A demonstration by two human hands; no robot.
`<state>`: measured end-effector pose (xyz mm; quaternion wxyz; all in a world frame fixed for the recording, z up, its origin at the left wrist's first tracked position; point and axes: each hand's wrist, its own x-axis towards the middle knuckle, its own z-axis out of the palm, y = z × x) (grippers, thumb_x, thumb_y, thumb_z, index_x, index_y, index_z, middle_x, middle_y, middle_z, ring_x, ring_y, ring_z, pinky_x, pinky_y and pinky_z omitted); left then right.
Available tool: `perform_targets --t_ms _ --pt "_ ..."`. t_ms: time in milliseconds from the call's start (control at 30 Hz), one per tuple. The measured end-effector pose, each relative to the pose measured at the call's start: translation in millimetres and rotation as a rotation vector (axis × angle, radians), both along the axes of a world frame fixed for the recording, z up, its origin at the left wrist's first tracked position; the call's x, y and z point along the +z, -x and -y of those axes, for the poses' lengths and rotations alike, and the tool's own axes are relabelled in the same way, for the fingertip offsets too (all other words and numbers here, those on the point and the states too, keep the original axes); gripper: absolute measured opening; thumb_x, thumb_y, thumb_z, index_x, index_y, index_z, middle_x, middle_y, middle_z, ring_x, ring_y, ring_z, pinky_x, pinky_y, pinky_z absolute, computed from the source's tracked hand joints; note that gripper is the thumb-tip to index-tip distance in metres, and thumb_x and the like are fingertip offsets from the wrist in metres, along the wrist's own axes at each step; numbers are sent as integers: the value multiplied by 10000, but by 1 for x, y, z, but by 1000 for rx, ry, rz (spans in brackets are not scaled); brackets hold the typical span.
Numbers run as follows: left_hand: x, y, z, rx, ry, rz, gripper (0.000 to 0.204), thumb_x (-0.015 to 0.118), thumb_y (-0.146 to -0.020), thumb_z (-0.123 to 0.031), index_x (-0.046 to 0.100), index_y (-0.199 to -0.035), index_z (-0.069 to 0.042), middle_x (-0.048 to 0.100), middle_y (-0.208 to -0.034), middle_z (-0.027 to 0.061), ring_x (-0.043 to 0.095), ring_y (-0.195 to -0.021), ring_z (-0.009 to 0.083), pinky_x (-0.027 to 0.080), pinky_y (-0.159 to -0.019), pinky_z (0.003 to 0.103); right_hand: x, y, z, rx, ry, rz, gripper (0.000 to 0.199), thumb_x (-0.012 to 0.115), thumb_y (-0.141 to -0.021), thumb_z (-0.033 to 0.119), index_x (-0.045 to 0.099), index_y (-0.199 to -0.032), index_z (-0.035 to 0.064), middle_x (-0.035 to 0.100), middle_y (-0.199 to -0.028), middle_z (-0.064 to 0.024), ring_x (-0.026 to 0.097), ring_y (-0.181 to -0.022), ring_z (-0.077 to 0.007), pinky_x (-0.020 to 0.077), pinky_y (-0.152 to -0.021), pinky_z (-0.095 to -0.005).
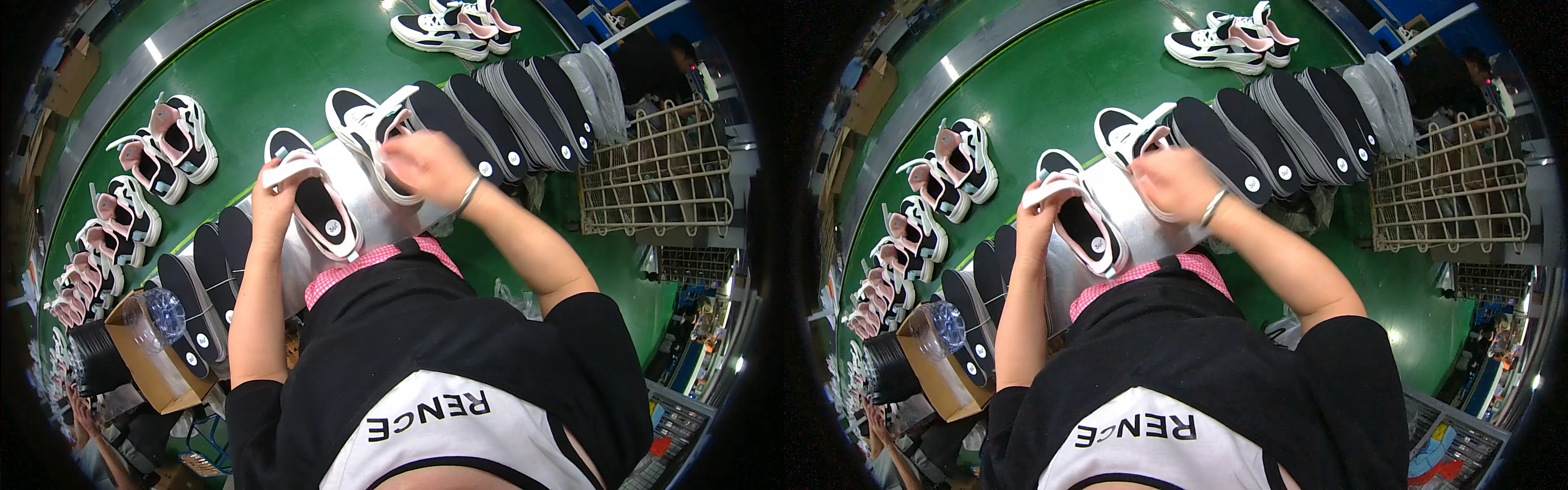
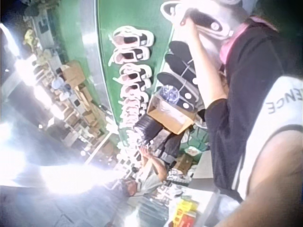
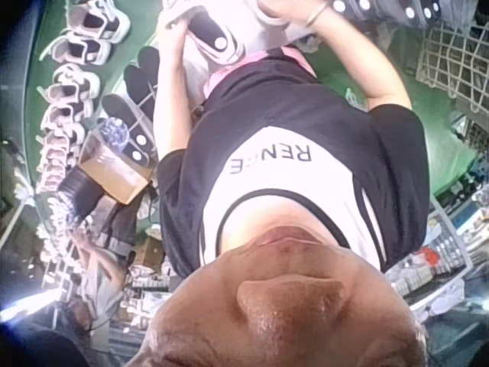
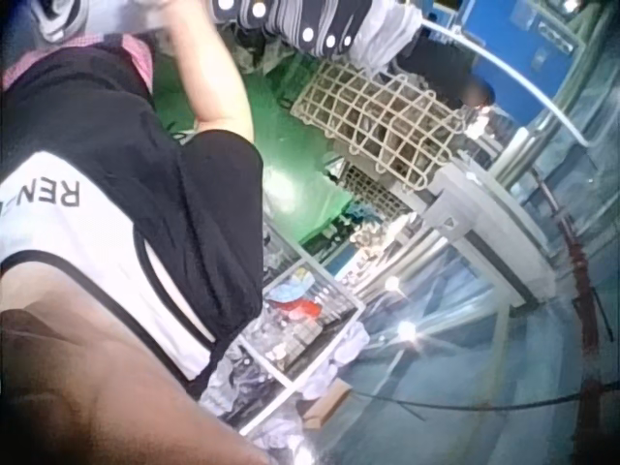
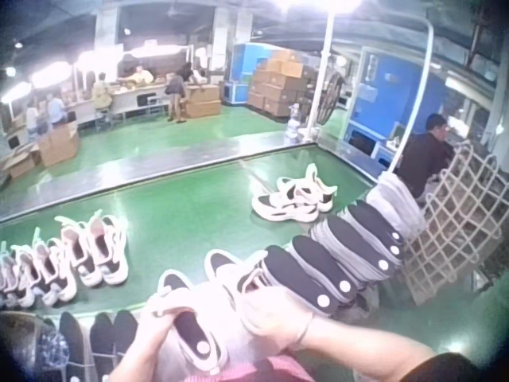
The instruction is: The person places insoles into shoes on a conveyor belt. They take a shoe from the belt, pick up an insole from a stack, insert the insole into the shoe, and then place the shoe back on the conveyor belt.
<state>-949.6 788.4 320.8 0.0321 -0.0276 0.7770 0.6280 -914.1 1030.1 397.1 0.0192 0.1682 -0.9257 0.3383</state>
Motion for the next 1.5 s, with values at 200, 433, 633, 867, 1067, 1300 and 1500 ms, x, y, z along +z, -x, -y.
perform_targets --t_ms 200,433,633,867,1067,1300,1500 --pt "7 -3 1 112 123 -143 297 487 -777 -30 481 -1070 17 595 -888 141 566 -838 223 429 -745 292 -72 22 -166 -622 -481 33 322 599 -700 272 539 -938 63 563 -947 -127 535 -888 -291 423 -778 -385" --pt "60 -10 -30 390 642 -812 425 452 -687 46 408 -1108 2 487 -1042 148 416 -1014 289 321 -875 363 -77 21 -177 -683 -547 315 466 644 -658 383 470 -984 99 553 -964 -121 539 -906 -286 429 -746 -387" --pt "36 -10 -111 -212 224 -471 652 639 -659 -147 310 -1184 54 366 -1186 233 354 -1108 351 301 -925 383 -53 12 -168 -727 -371 90 417 622 -678 395 550 -889 42 588 -837 -171 558 -811 -334 440 -686 -387" --pt "6 38 -147 -165 302 -314 286 568 -714 -181 455 -907 -3 560 -717 206 555 -725 362 433 -656 430 35 -22 -102 -448 679 730 173 561 -776 204 576 -739 35 540 -641 4 489 -576 -56 376 -516 -192" --pt "7 25 -140 -158 162 -8 381 563 -689 -189 414 -980 6 582 -827 202 576 -801 326 443 -706 374 14 -15 -73 -228 331 1054 212 582 -707 222 610 -636 25 525 -544 2 480 -509 -71 346 -442 -213" --pt "-23 33 -124 -114 -52 66 336 573 -668 -182 407 -898 -1 550 -764 165 558 -717 276 434 -653 341 -17 7 -32 -107 61 963 265 561 -660 229 603 -661 -33 545 -543 -86 522 -508 -155 409 -491 -291" --pt "-12 20 -129 -151 -126 72 378 590 -689 -174 380 -958 -12 571 -771 160 579 -676 213 458 -601 304 -21 5 -53 -210 177 1053 226 553 -651 201 613 -665 -16 567 -572 -80 541 -509 -181 419 -491 -288"
